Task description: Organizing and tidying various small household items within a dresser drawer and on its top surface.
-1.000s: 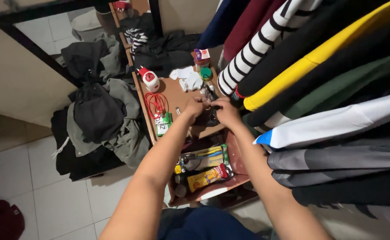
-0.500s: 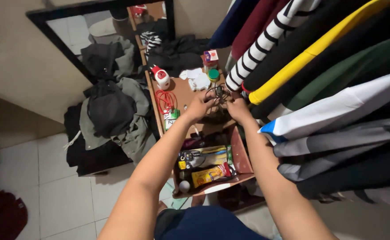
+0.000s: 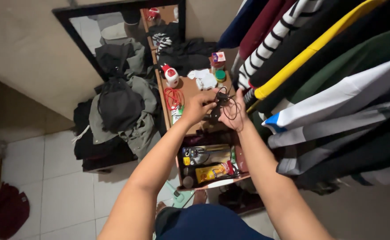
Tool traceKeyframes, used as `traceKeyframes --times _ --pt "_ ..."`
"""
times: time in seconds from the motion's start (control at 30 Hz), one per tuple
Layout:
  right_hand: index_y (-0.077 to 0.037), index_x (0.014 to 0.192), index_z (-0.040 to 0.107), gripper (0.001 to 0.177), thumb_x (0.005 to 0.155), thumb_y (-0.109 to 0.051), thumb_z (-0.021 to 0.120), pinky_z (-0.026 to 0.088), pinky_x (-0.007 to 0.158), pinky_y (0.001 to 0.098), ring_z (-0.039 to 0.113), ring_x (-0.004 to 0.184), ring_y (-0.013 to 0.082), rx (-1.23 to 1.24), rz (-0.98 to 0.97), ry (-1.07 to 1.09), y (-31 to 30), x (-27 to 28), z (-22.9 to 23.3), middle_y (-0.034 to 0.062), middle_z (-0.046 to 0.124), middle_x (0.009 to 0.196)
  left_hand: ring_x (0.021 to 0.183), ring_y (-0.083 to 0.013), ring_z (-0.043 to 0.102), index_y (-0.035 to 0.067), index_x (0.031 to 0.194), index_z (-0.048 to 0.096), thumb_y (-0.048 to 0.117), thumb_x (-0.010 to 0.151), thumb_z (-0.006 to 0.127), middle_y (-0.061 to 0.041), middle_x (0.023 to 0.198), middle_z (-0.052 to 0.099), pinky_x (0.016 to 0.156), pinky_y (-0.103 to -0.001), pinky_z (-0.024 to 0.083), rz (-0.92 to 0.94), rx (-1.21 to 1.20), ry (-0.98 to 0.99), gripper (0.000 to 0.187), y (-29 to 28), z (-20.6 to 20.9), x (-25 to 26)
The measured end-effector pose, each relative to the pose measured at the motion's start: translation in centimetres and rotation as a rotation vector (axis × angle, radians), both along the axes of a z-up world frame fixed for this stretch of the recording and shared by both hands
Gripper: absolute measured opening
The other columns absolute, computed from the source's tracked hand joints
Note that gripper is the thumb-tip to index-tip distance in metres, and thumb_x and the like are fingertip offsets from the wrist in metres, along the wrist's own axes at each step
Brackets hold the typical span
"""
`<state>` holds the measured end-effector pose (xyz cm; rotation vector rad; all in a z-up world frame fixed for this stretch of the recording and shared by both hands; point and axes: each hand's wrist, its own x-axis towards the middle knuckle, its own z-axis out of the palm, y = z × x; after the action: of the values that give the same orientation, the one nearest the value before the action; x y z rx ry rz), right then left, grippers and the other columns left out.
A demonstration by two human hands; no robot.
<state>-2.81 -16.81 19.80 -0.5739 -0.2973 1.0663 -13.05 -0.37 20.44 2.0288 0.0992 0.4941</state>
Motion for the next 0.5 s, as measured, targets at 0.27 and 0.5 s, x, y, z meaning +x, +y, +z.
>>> traceKeyframes --times 0.27,0.5 --pt "-0.012 0.151 0.048 0.07 0.096 -0.055 0.051 0.054 0.098 0.0546 0.065 0.113 0.0277 -0.111 0.124 -0.059 -0.1 -0.9 -0.4 0.0114 0.065 0.126 0.084 -0.0304 0.072 0.009 0.102 0.08 0.026 0.083 0.083 -0.015 0.092 0.075 0.075 -0.039 0.056 0.089 0.133 0.004 0.026 0.0 -0.2 -2.6" --pt "-0.007 0.138 0.049 0.042 0.098 -0.001 0.061 0.058 0.087 0.0427 0.069 0.099 0.0258 -0.216 0.02 -0.226 -0.8 -0.8 -0.7 0.0098 0.069 0.113 0.085 -0.0129 0.069 0.003 0.122 0.076 0.019 0.099 0.067 -0.014 0.102 0.077 0.075 -0.032 0.056 -0.165 -0.539 0.154 0.029 -0.2 -4.5 -1.4"
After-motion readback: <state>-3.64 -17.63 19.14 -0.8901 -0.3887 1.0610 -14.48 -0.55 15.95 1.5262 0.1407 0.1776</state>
